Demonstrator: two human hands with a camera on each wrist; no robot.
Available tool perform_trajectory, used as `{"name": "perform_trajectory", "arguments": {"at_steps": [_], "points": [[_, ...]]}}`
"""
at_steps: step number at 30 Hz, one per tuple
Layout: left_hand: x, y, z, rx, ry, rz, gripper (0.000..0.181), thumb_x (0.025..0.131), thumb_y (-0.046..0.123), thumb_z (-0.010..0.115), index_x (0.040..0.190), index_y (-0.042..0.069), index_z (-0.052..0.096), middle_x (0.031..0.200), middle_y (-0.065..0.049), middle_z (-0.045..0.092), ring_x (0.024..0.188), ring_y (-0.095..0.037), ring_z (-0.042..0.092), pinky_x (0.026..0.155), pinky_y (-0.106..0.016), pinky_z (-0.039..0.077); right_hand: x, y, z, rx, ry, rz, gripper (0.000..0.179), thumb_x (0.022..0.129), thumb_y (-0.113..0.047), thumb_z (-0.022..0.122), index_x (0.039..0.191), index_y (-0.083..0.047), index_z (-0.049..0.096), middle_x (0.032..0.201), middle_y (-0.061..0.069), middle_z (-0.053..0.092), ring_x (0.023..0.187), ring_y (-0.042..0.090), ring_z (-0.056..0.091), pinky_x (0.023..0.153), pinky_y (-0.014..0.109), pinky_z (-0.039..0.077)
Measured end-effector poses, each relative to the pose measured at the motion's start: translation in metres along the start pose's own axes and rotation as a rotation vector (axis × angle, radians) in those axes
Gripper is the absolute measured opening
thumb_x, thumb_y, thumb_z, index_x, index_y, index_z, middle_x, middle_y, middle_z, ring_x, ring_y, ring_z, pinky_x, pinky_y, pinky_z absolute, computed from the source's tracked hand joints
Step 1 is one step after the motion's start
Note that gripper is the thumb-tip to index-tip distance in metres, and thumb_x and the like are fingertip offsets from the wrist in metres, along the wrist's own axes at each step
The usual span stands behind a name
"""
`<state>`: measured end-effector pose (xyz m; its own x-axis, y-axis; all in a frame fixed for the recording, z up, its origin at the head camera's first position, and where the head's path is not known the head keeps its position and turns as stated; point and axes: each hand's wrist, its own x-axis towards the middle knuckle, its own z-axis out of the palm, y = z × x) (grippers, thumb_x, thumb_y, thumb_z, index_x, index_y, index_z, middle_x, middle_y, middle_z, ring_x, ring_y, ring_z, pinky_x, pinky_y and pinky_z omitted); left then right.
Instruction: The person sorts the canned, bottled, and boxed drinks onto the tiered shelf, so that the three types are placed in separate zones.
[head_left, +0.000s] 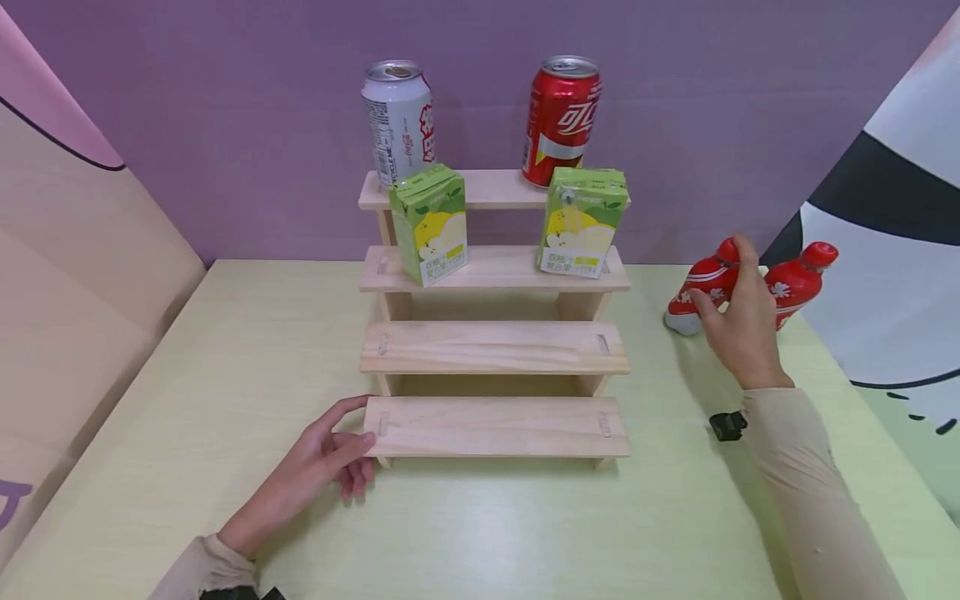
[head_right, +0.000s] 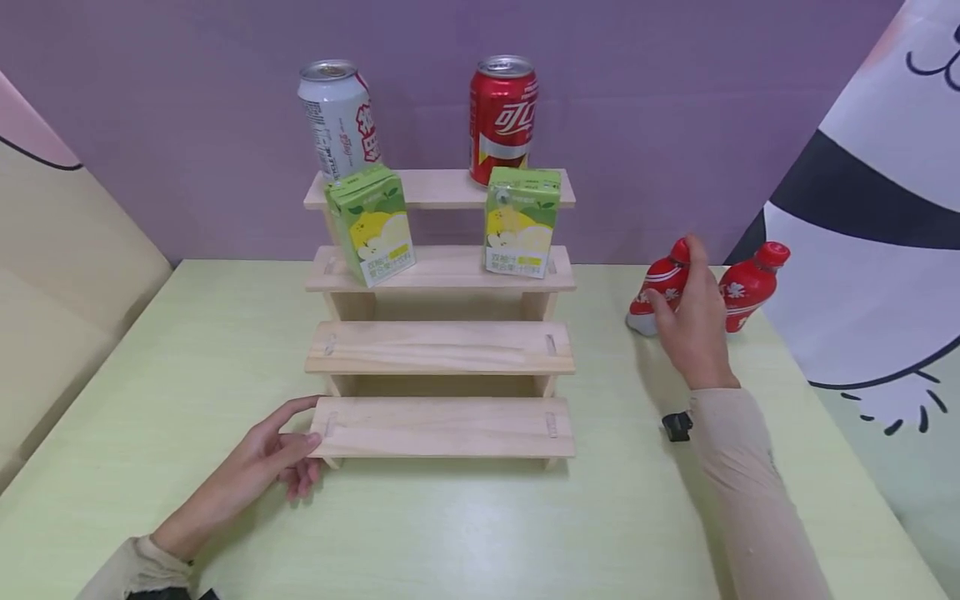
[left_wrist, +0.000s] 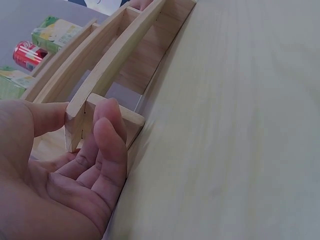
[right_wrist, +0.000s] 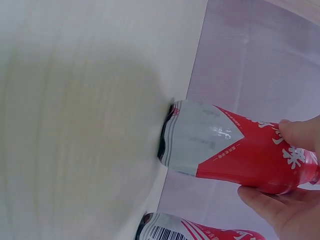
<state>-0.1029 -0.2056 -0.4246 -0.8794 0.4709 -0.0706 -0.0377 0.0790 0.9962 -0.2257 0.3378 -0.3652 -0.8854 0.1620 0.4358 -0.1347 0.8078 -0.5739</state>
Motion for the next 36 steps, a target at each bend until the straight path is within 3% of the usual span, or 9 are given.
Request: {"name": "perform_trajectory", "arguments": {"at_steps": [8,28,36], "points": [[-0.001,0.000,-0.002,0.007,0.010,-0.023,0.051,0.106,0.020,0.051,0.151,0.012,0.028,0.077,-0.017,0.066,0.058,-0.018,0.061,0.050,-0.035,0.055,-0.001,0.000,0.002,0.024,0.032,-0.004,0.094,0.089,-0.012,0.074,0.155,-0.044,0.015,0.151,0.012,0.046,0.130,0.041,0.049,0.099,0.062,0.045],[-0.001,0.001,0.000,0.004,-0.002,0.012,0.052,0.106,0.016,0.051,0.151,0.006,0.026,0.075,-0.018,0.066,0.057,-0.018,0.060,0.049,-0.034,0.054,-0.002,-0.019,-0.006,0.027,0.047,-0.062,0.094,0.088,-0.010,0.075,0.155,-0.043,0.017,0.150,0.009,0.047,0.131,0.036,0.050,0.097,0.060,0.047],[-0.001,0.000,0.001,0.007,-0.001,0.005,0.052,0.106,0.017,0.051,0.150,0.007,0.026,0.075,-0.019,0.065,0.057,-0.018,0.060,0.049,-0.035,0.054,-0.002,-0.033,-0.009,0.051,0.060,-0.103,0.092,0.087,-0.008,0.076,0.156,-0.036,0.021,0.149,0.010,0.049,0.132,0.035,0.050,0.099,0.061,0.045]]}}
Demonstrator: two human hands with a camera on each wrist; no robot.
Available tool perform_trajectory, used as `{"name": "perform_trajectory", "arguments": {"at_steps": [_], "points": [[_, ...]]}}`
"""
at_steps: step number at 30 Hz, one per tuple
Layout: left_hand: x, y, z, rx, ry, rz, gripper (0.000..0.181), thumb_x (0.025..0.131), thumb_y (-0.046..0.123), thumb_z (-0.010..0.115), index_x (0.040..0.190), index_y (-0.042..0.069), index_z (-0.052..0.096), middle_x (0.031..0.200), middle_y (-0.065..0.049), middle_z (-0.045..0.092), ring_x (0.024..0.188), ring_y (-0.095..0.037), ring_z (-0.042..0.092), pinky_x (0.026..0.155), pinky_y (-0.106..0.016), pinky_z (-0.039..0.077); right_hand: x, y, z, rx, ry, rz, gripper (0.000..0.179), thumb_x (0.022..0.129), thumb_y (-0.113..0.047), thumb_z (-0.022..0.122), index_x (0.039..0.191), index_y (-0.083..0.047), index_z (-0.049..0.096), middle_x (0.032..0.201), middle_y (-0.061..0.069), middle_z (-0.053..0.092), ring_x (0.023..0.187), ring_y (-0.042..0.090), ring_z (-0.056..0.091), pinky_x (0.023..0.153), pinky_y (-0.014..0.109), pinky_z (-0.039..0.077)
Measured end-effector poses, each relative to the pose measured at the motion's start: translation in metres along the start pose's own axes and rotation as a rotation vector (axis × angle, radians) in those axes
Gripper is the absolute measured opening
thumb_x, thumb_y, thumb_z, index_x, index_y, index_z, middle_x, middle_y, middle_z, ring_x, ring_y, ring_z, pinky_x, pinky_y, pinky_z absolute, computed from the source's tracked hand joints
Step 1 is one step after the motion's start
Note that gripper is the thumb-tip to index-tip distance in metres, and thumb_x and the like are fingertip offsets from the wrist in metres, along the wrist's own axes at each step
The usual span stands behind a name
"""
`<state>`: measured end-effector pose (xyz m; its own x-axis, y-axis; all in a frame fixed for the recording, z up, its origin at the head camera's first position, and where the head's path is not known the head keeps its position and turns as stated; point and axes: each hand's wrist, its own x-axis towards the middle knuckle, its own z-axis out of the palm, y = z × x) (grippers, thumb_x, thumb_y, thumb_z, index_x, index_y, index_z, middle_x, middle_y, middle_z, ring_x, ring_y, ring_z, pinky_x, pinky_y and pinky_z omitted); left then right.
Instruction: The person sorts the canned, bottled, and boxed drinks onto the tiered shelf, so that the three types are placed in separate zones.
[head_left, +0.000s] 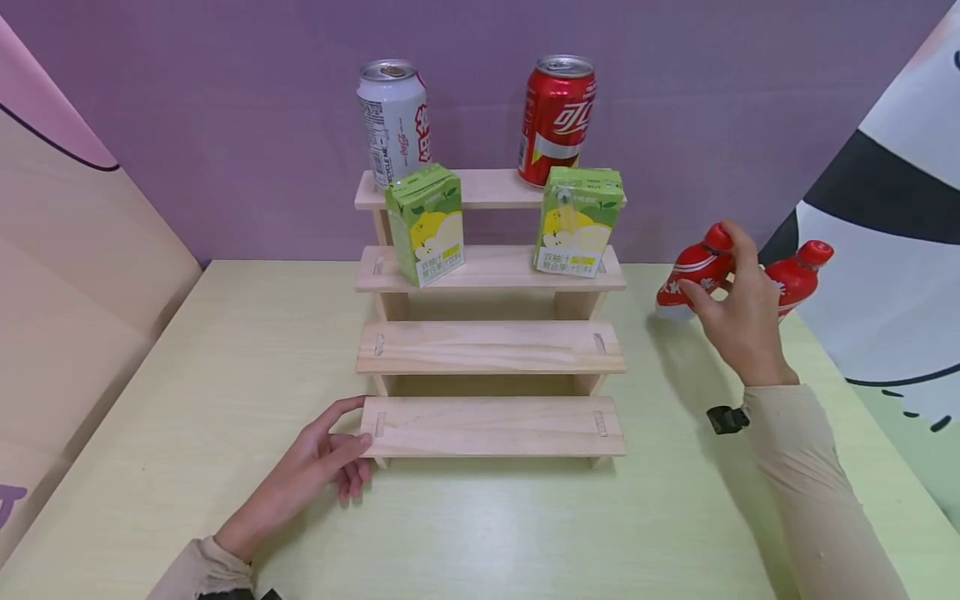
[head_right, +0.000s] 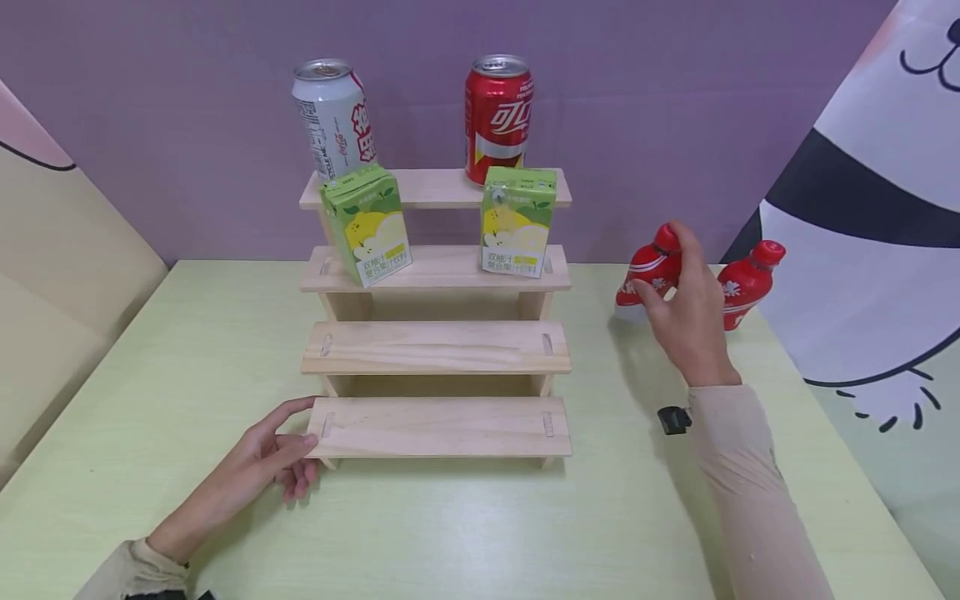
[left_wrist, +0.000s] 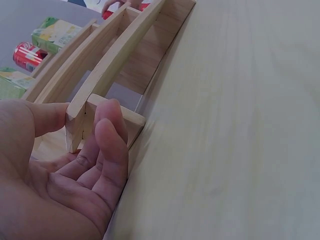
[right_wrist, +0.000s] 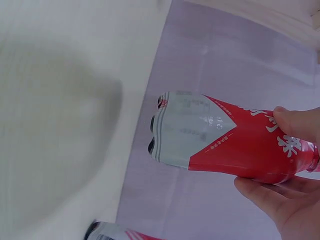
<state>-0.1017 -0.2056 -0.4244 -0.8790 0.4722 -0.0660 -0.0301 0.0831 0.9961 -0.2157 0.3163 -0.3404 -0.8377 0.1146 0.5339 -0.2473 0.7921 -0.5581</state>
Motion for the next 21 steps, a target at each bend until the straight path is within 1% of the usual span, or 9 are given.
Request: {"name": "perform_trajectory", "arguments": {"at_steps": [6,11,14,17,21], "points": [[0.000,0.000,0.000,-0.001,-0.005,0.012,0.052,0.106,0.016,0.051,0.150,0.006,0.025,0.075,-0.019,0.065,0.057,-0.019,0.060,0.048,-0.035,0.054,0.001,-0.012,-0.003,0.021,-0.007,-0.020,0.093,0.087,-0.004,0.076,0.156,-0.036,0.021,0.149,0.012,0.048,0.133,0.035,0.049,0.099,0.061,0.044],[0.002,0.001,-0.001,0.005,-0.007,0.009,0.053,0.106,0.017,0.051,0.151,0.006,0.026,0.075,-0.017,0.065,0.057,-0.019,0.061,0.048,-0.034,0.054,0.001,-0.028,-0.011,0.022,0.003,-0.045,0.094,0.086,-0.004,0.077,0.156,-0.036,0.022,0.149,0.011,0.049,0.131,0.035,0.050,0.099,0.058,0.044],[0.003,0.000,-0.001,0.005,-0.005,0.000,0.051,0.106,0.018,0.051,0.150,0.009,0.028,0.076,-0.017,0.066,0.057,-0.019,0.061,0.049,-0.034,0.054,-0.002,-0.038,-0.018,0.018,0.020,-0.056,0.094,0.085,-0.004,0.077,0.155,-0.038,0.023,0.148,0.009,0.049,0.131,0.033,0.051,0.100,0.052,0.046],[0.003,0.000,-0.001,0.003,-0.007,-0.008,0.049,0.106,0.019,0.051,0.149,0.011,0.029,0.077,-0.019,0.066,0.058,-0.019,0.061,0.050,-0.035,0.054,-0.005,-0.045,-0.023,0.021,0.032,-0.062,0.094,0.085,-0.003,0.078,0.154,-0.039,0.024,0.148,0.008,0.050,0.131,0.031,0.051,0.102,0.044,0.046],[0.002,-0.002,-0.002,0.001,-0.012,-0.012,0.048,0.106,0.018,0.050,0.149,0.011,0.029,0.077,-0.021,0.065,0.058,-0.020,0.062,0.050,-0.035,0.055,-0.010,-0.052,-0.026,0.026,0.023,-0.076,0.096,0.084,-0.003,0.078,0.154,-0.039,0.025,0.148,0.007,0.050,0.130,0.032,0.052,0.102,0.035,0.047]]}}
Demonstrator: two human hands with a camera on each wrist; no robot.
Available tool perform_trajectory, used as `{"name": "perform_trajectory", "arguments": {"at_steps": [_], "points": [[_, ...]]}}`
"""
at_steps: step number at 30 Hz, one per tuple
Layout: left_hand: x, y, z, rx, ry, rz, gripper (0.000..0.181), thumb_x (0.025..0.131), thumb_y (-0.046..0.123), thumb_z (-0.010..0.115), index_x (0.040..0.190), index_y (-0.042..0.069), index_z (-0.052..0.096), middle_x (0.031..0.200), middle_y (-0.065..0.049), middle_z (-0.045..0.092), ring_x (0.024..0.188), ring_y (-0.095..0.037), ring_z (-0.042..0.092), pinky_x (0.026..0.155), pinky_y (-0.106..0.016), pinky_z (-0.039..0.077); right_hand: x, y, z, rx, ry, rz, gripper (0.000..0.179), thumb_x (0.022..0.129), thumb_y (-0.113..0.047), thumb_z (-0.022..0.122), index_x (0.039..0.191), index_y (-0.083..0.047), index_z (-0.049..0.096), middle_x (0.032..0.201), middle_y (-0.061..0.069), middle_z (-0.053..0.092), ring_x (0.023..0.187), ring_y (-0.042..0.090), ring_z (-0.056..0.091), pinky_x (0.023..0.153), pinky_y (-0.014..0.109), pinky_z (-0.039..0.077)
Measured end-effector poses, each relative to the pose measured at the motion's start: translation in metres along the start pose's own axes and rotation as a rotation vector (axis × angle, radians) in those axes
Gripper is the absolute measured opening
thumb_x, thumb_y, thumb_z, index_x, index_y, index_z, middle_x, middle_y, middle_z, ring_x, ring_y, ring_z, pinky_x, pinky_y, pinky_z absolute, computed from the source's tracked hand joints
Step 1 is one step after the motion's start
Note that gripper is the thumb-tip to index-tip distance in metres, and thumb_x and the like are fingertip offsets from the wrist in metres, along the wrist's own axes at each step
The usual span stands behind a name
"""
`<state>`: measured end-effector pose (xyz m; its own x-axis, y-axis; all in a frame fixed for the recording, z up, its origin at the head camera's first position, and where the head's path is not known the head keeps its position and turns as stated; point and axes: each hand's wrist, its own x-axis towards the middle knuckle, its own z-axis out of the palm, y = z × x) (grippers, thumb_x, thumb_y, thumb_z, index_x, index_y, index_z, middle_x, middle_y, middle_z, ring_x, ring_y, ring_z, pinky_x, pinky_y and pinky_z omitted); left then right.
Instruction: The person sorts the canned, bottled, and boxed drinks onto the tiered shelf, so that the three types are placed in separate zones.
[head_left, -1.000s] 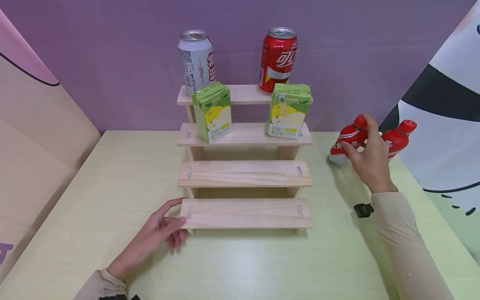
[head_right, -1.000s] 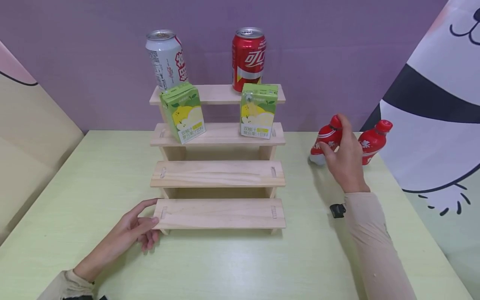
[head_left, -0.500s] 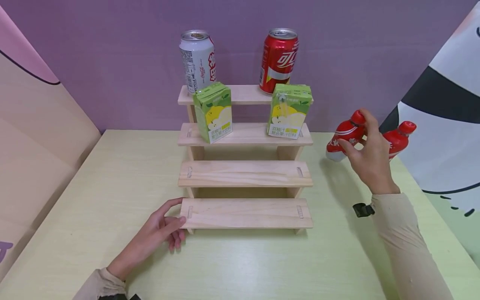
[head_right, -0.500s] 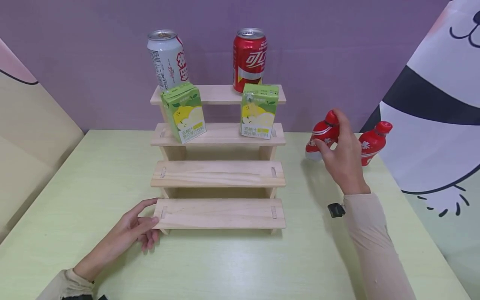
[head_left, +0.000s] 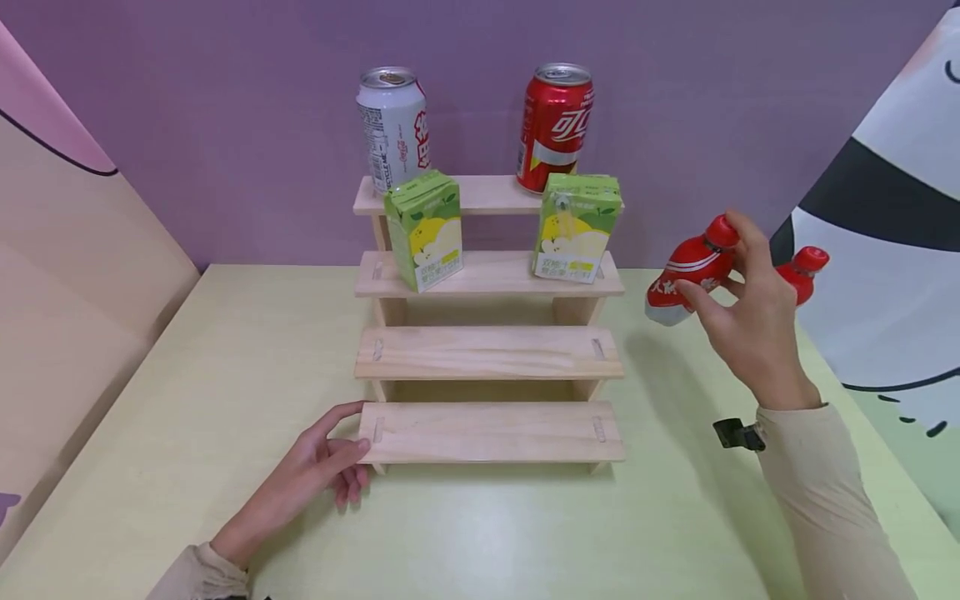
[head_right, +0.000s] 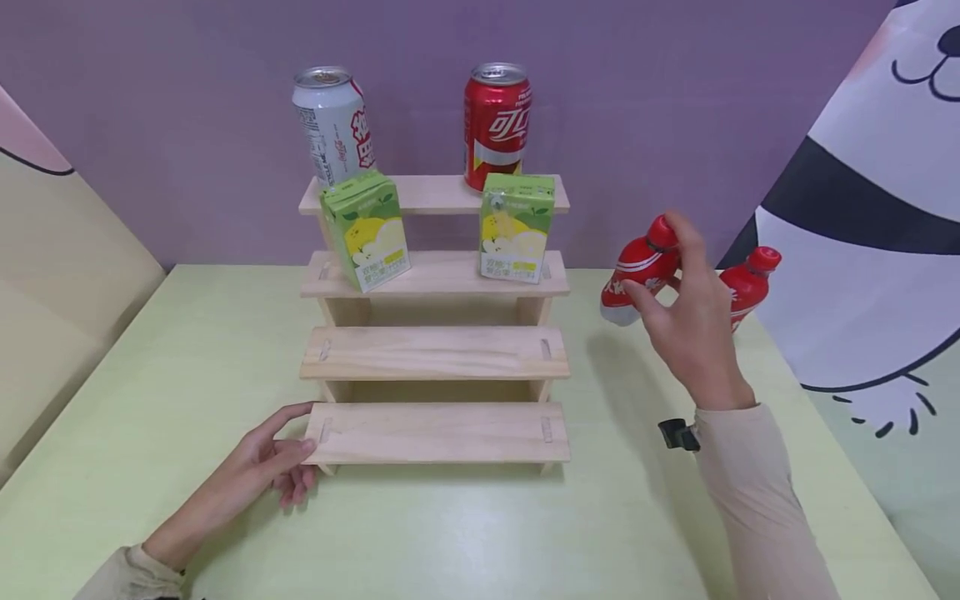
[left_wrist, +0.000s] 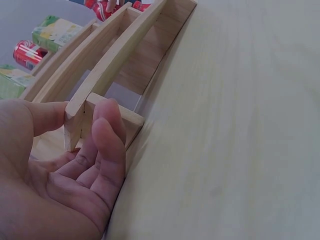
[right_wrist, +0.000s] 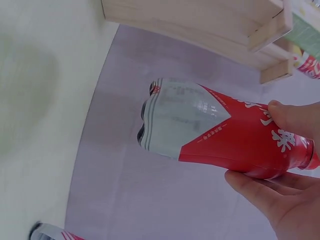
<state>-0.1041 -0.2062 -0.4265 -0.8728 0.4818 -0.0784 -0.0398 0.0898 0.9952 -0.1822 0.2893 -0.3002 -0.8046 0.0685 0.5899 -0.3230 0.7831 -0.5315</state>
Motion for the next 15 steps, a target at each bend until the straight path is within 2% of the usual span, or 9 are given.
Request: {"name": "perform_trajectory", "arguments": {"at_steps": [15], "points": [[0.000,-0.001,0.001,-0.014,0.007,-0.019,0.050,0.106,0.020,0.050,0.150,0.012,0.028,0.077,-0.016,0.066,0.059,-0.018,0.062,0.049,-0.033,0.054,-0.010,-0.029,-0.018,0.000,0.003,-0.101,0.098,0.082,0.005,0.078,0.155,-0.034,0.025,0.147,0.010,0.049,0.126,0.035,0.053,0.101,0.021,0.043]]}}
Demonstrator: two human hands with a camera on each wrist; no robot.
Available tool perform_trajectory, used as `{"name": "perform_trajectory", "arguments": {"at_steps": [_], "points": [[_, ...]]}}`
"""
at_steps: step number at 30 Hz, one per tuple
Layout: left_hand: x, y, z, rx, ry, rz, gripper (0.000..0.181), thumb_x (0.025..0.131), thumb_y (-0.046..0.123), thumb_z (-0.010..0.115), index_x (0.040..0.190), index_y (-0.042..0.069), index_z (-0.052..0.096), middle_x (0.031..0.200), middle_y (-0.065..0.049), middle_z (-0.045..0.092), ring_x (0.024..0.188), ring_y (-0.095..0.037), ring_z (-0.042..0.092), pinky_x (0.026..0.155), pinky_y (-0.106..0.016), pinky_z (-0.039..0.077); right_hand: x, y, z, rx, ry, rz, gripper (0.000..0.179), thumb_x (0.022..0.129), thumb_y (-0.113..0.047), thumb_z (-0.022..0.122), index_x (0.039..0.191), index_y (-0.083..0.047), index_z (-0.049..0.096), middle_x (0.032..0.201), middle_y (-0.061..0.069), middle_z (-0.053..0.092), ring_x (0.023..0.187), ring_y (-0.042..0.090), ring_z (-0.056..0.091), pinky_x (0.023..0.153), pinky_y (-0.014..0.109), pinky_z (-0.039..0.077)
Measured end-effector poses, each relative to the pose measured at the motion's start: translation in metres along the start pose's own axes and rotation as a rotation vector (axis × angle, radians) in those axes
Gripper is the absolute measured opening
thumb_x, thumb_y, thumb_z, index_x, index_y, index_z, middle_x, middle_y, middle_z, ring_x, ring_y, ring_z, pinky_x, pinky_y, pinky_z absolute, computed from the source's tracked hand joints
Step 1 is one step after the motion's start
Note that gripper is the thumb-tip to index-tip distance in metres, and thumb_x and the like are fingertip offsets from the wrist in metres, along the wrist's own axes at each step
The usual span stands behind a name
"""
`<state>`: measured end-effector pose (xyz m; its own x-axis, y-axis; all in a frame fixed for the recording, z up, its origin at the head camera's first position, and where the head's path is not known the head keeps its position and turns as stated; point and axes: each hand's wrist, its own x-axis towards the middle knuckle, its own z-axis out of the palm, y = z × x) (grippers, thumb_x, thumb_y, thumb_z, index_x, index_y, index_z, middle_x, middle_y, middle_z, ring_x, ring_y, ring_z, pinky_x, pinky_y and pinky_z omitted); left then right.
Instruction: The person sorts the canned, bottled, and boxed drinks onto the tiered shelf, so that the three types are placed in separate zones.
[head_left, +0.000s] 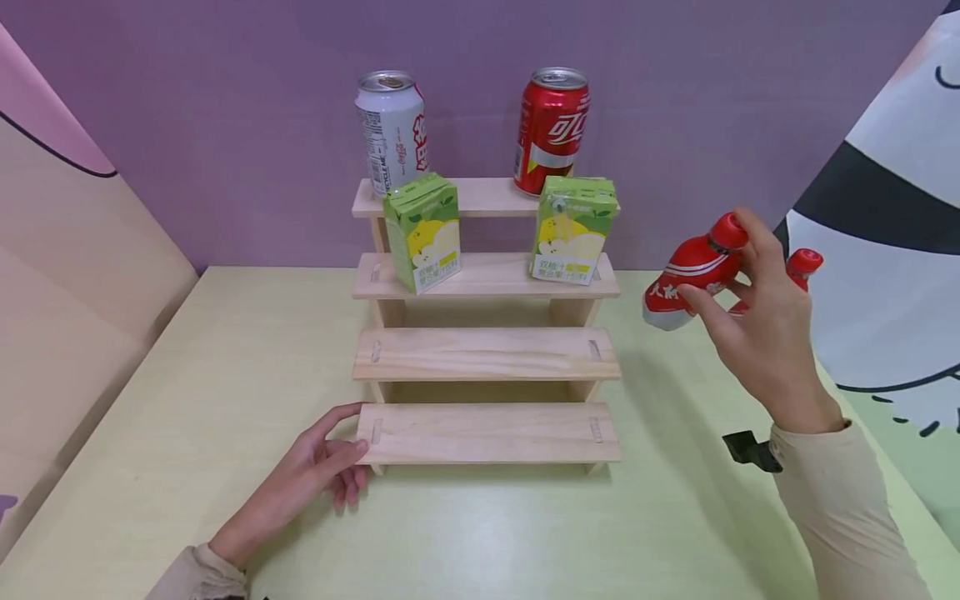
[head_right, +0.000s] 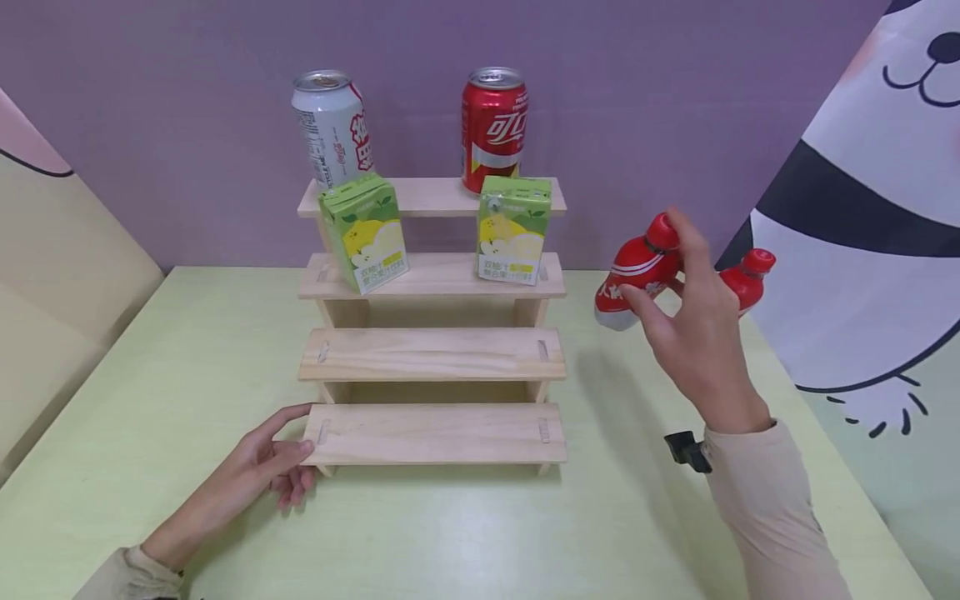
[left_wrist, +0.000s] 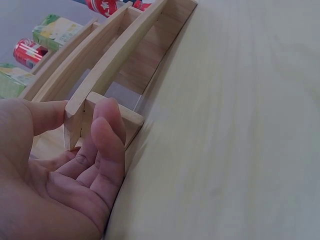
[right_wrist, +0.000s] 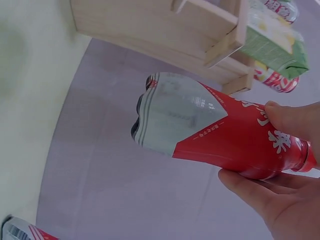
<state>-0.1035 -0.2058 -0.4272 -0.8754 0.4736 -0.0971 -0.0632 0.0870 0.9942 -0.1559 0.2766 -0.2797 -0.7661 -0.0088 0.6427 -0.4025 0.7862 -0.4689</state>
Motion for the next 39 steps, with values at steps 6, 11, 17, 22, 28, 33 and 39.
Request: {"name": "perform_trajectory", "arguments": {"at_steps": [6,11,17,22,28,33,39], "points": [[0.000,0.000,0.000,0.002,-0.002,0.002,0.049,0.106,0.020,0.049,0.150,0.012,0.028,0.077,-0.015,0.066,0.059,-0.018,0.061,0.049,-0.033,0.054,-0.002,-0.012,-0.005,0.004,0.005,-0.035,0.101,0.080,0.007,0.078,0.155,-0.033,0.025,0.147,0.010,0.049,0.125,0.035,0.054,0.100,0.018,0.043],[0.000,0.000,0.000,-0.001,-0.003,0.003,0.050,0.106,0.020,0.050,0.150,0.012,0.028,0.077,-0.018,0.066,0.059,-0.018,0.061,0.049,-0.034,0.054,-0.003,-0.023,-0.008,0.002,0.000,-0.073,0.102,0.078,0.008,0.079,0.155,-0.033,0.026,0.146,0.010,0.050,0.123,0.035,0.056,0.098,0.014,0.042],[-0.001,0.000,-0.001,-0.002,-0.004,0.007,0.050,0.106,0.019,0.050,0.150,0.010,0.028,0.076,-0.017,0.066,0.058,-0.017,0.061,0.048,-0.032,0.053,-0.004,-0.032,-0.011,-0.001,0.008,-0.105,0.102,0.077,0.009,0.080,0.155,-0.030,0.028,0.144,0.010,0.053,0.123,0.011,0.055,0.097,0.012,0.042],[-0.001,0.000,-0.001,-0.003,-0.008,0.011,0.050,0.106,0.019,0.050,0.150,0.009,0.028,0.076,-0.019,0.066,0.058,-0.017,0.061,0.048,-0.033,0.053,-0.007,-0.038,-0.012,-0.006,0.017,-0.115,0.104,0.073,0.011,0.082,0.155,-0.027,0.031,0.141,0.012,0.055,0.118,-0.009,0.050,0.095,0.009,0.042],[0.000,-0.001,0.000,-0.009,-0.006,0.009,0.049,0.106,0.020,0.050,0.150,0.011,0.028,0.077,-0.017,0.066,0.059,-0.017,0.061,0.048,-0.033,0.053,-0.008,-0.051,-0.013,-0.001,0.016,-0.139,0.103,0.070,0.015,0.082,0.154,-0.019,0.033,0.140,0.014,0.055,0.121,0.020,0.059,0.096,0.009,0.041],[0.001,-0.001,0.000,-0.008,-0.005,0.013,0.049,0.106,0.020,0.050,0.149,0.012,0.029,0.076,-0.017,0.066,0.058,-0.018,0.061,0.048,-0.034,0.054,-0.010,-0.061,-0.012,0.017,0.022,-0.168,0.102,0.067,0.019,0.082,0.152,-0.012,0.035,0.140,0.016,0.055,0.116,0.041,0.060,0.097,0.009,0.040],[0.001,-0.001,0.000,-0.011,-0.001,0.009,0.050,0.106,0.019,0.050,0.150,0.012,0.028,0.077,-0.017,0.066,0.059,-0.018,0.061,0.048,-0.034,0.054,-0.011,-0.072,-0.010,0.022,0.014,-0.220,0.101,0.066,0.018,0.083,0.152,-0.011,0.036,0.142,0.014,0.054,0.117,0.040,0.060,0.098,0.011,0.041]]}}
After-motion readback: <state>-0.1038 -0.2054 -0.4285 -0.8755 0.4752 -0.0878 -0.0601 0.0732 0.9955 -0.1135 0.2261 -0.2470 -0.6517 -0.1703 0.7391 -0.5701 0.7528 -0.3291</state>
